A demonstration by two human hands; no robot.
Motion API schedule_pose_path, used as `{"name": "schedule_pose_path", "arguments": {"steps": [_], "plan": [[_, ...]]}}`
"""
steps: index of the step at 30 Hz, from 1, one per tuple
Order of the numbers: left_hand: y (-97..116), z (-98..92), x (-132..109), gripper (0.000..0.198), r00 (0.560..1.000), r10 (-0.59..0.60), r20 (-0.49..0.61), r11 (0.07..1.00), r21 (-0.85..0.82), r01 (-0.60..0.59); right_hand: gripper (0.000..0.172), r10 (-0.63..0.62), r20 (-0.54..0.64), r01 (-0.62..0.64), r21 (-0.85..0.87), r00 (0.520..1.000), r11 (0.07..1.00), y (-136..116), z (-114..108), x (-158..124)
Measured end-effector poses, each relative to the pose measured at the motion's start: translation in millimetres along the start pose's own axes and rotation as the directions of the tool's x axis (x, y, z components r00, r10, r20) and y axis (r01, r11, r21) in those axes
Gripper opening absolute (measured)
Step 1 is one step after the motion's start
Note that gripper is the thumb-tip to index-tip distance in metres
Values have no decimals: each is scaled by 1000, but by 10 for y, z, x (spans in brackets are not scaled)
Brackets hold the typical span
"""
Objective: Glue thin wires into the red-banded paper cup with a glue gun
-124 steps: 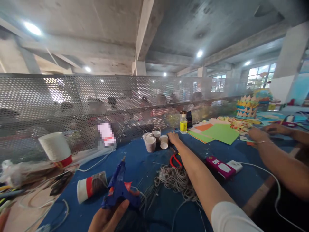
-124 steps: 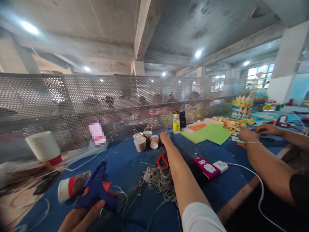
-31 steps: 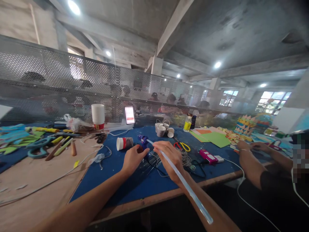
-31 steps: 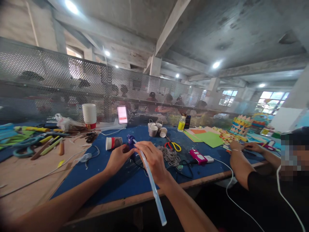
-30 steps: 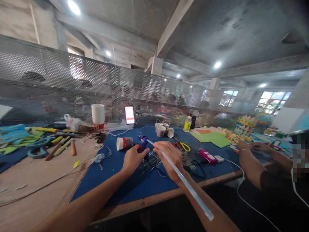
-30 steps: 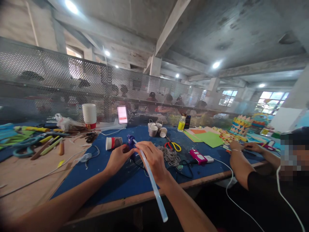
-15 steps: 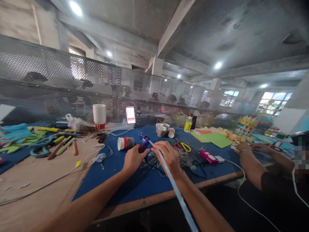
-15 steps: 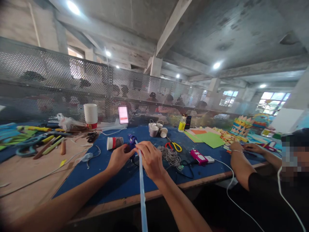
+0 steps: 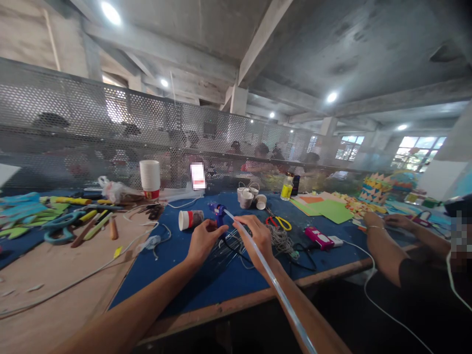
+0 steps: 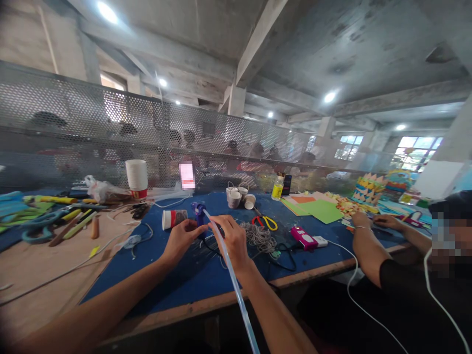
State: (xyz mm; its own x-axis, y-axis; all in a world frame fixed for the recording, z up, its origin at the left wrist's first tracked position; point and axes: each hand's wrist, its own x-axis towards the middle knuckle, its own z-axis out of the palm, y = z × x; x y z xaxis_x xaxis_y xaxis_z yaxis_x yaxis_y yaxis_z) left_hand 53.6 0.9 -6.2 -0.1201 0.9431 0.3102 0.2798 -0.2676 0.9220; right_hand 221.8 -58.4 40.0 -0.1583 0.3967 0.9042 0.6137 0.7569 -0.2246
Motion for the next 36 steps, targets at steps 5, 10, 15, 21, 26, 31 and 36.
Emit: {"name": "schedule_pose_path", "arguments": {"steps": [5, 10, 15, 21, 26, 31, 36], "plan": [[-21, 16, -2, 49, 1000, -2, 17, 1000, -13, 2, 13, 38, -33, -41, -82, 999, 996, 74, 45, -17], [-4, -21, -29, 45, 999, 39, -1, 991, 129, -38, 15, 30, -41, -34, -97, 999, 995, 84, 75, -5], [-18, -23, -26, 41, 997, 82, 8, 980, 181, -82, 18, 10, -19, -11, -72, 1000, 997, 69, 41, 28], [-37, -3, -27, 39, 995, 96, 21, 978, 183, -98, 16, 14, -49, -22, -170, 999, 985, 99, 38, 27], [-31, -12, -31, 42, 996, 85, 14, 988, 126, -86, 19, -44, -16, 42, -125, 999, 991, 164, 149, -37], [-59, -1, -15, 39, 996, 82, 29, 989, 123, -85, 16, -49, -35, 42, -188, 998, 981, 204, 201, -54], [-86, 10, -3, 40, 997, 65, 45, 994, 87, -69, 19, -108, 40, 114, -200, 993, 973, 173, 184, -4]]}}
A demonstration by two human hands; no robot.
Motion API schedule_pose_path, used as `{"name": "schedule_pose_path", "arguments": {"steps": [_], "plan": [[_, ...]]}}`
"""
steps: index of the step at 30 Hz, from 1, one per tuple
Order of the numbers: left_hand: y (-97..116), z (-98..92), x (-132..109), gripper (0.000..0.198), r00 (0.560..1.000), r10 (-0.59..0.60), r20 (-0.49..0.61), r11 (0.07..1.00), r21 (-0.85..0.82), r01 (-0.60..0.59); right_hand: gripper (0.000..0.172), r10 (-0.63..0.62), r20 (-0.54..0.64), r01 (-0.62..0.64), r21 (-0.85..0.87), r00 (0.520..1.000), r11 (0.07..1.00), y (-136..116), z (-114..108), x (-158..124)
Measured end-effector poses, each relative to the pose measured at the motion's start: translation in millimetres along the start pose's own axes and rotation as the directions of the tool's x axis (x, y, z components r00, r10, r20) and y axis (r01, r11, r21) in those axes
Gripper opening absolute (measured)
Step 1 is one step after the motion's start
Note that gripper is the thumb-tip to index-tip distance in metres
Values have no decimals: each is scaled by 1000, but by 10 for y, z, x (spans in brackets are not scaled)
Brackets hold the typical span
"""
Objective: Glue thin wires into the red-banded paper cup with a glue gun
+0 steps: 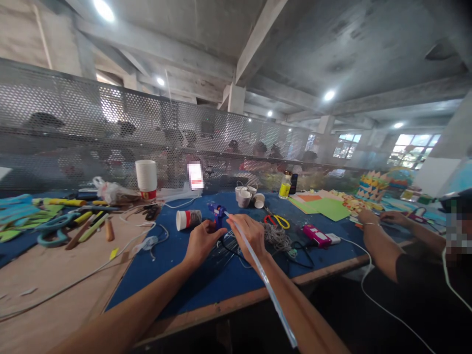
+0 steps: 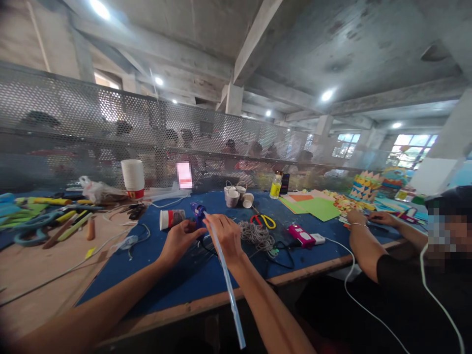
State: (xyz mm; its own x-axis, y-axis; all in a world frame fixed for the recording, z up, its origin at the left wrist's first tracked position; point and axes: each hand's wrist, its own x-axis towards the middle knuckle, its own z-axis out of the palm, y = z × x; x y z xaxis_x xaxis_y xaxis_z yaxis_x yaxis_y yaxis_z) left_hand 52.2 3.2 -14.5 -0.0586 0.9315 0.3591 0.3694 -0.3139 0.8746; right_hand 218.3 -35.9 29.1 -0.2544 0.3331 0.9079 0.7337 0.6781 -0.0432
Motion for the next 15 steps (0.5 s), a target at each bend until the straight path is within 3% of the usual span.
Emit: {"name": "schedule_pose_path", "arguments": {"steps": [8, 15], "plan": [[13, -7, 11, 41, 999, 22, -24, 1000, 15, -22, 19, 79, 10, -79, 95, 997, 992, 14, 21, 36], [36, -14, 23, 41, 999, -3, -44, 1000, 15, 4, 17, 283, -23, -273, 188, 959, 943, -11, 62, 34]]}}
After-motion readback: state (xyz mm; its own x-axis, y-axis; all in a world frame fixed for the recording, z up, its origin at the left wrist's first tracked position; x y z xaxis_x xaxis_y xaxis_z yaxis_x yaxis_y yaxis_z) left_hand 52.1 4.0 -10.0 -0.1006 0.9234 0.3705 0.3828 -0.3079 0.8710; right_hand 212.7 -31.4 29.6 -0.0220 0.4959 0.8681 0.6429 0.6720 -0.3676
